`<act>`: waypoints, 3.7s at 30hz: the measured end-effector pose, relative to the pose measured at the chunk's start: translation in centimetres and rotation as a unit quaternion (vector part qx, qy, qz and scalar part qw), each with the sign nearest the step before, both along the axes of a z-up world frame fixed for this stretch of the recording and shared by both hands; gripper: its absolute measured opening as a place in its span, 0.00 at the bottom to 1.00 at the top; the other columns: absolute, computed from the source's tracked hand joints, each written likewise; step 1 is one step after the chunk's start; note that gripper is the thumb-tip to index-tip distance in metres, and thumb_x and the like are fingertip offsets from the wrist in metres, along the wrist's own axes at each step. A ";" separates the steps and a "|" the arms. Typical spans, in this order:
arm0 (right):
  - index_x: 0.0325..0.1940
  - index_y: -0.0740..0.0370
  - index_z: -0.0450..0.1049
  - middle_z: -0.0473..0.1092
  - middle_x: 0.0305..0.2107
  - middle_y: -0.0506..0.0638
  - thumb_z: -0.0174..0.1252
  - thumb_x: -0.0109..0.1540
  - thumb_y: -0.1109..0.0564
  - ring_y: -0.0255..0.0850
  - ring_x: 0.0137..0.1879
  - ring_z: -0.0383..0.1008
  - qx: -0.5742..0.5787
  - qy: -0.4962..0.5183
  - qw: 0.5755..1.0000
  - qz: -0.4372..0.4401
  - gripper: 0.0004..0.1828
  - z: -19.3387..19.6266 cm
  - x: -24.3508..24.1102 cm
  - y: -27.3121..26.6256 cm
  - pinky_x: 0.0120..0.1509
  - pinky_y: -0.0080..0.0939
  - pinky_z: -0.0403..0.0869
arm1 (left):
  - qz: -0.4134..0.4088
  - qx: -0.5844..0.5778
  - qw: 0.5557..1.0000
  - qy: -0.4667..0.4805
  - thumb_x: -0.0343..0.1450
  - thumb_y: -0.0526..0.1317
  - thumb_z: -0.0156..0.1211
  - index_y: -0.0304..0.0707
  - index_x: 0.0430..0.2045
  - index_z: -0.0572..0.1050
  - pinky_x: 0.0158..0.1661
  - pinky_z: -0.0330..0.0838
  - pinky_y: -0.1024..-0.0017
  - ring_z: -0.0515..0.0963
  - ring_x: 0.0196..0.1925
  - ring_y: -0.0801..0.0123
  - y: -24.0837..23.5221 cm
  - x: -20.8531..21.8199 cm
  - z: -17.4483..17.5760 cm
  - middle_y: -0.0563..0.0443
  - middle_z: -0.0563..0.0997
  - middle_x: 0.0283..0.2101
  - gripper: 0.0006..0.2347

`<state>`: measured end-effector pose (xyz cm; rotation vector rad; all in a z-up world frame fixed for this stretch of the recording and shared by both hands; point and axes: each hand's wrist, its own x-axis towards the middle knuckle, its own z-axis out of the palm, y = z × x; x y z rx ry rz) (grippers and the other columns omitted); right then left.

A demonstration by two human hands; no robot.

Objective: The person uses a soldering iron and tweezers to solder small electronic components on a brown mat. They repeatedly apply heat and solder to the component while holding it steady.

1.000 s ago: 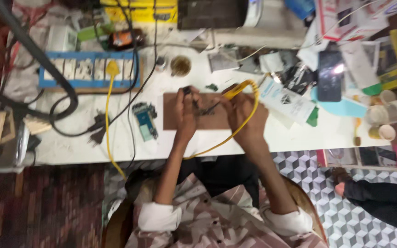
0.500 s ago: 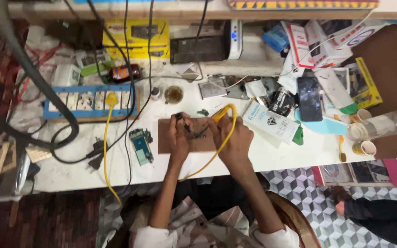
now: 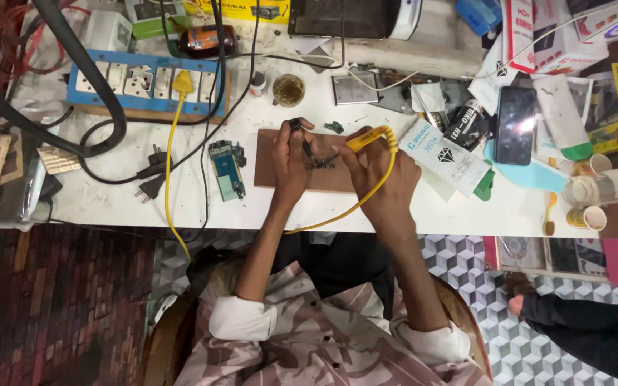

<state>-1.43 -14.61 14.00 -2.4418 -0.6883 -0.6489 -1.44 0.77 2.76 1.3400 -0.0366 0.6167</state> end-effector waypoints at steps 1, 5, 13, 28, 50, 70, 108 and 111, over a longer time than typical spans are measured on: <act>0.41 0.62 0.77 0.75 0.29 0.54 0.69 0.63 0.49 0.54 0.28 0.75 0.001 -0.011 1.000 -0.002 0.14 -0.1 -0.3 0.0 0.29 0.51 0.70 | 0.002 0.001 1.000 -0.003 0.83 0.50 0.42 0.33 0.42 0.72 0.35 0.68 0.76 0.73 0.30 0.78 -0.2 0.0 0.1 0.55 0.72 0.25 0.17; 0.47 0.65 0.76 0.74 0.29 0.55 0.68 0.64 0.51 0.52 0.26 0.74 0.053 0.012 0.998 -0.022 0.16 -2.1 -1.0 0.1 0.28 0.49 0.70 | 0.015 0.005 1.000 0.005 0.83 0.51 0.43 0.33 0.43 0.72 0.37 0.69 0.76 0.73 0.31 0.77 -0.1 0.3 -0.9 0.55 0.73 0.26 0.18; 0.42 0.64 0.74 0.71 0.27 0.56 0.61 0.64 0.55 0.53 0.31 0.71 0.095 0.064 0.993 -0.038 0.09 -4.7 -1.5 -1.5 0.32 0.53 0.68 | -0.030 -0.150 0.987 0.050 0.81 0.50 0.46 0.39 0.44 0.70 0.29 0.66 0.76 0.71 0.29 0.78 -0.4 1.9 -5.2 0.57 0.74 0.30 0.13; 0.50 0.64 0.70 0.73 0.34 0.56 0.57 0.69 0.60 0.48 0.35 0.74 0.207 -0.074 0.975 0.031 0.07 -10.5 -5.2 -6.1 0.37 0.44 0.72 | 0.019 -0.106 0.994 -0.026 0.84 0.52 0.46 0.32 0.41 0.68 0.43 0.69 0.72 0.71 0.36 0.72 0.0 2.1 -6.2 0.51 0.73 0.32 0.18; 0.49 0.64 0.51 0.61 0.18 0.49 0.46 0.72 0.48 0.40 0.20 0.68 0.234 -0.527 0.800 -0.167 0.18 -3.7 -5.5 -6.6 0.28 0.39 0.73 | 0.011 -0.084 0.996 0.012 0.83 0.51 0.44 0.33 0.45 0.67 0.39 0.69 0.74 0.72 0.34 0.73 0.4 1.7 -4.5 0.53 0.69 0.33 0.17; 0.45 0.56 0.77 0.75 0.31 0.49 0.61 0.64 0.59 0.44 0.34 0.78 0.113 0.148 0.974 0.127 0.05 -14.1 9.3 -4.2 0.37 0.42 0.74 | 0.010 -0.113 0.992 0.055 0.81 0.51 0.43 0.33 0.43 0.67 0.35 0.67 0.73 0.70 0.30 0.74 0.3 2.5 -4.0 0.52 0.71 0.27 0.17; 0.51 0.56 0.78 0.77 0.35 0.51 0.63 0.57 0.62 0.48 0.37 0.79 0.080 0.054 0.982 0.164 0.17 -4.0 6.4 -1.4 0.37 0.44 0.76 | 0.046 -0.146 0.988 0.034 0.80 0.55 0.44 0.32 0.41 0.68 0.35 0.60 0.76 0.66 0.29 0.75 0.7 2.0 -4.4 0.54 0.68 0.26 0.20; 0.53 0.54 0.79 0.77 0.35 0.50 0.63 0.59 0.59 0.48 0.37 0.79 0.075 0.060 0.985 0.144 0.17 -2.9 6.1 -1.4 0.37 0.46 0.76 | 0.039 -0.134 0.990 0.023 0.80 0.55 0.44 0.32 0.40 0.70 0.35 0.61 0.76 0.67 0.29 0.76 0.6 2.6 -4.5 0.55 0.68 0.26 0.20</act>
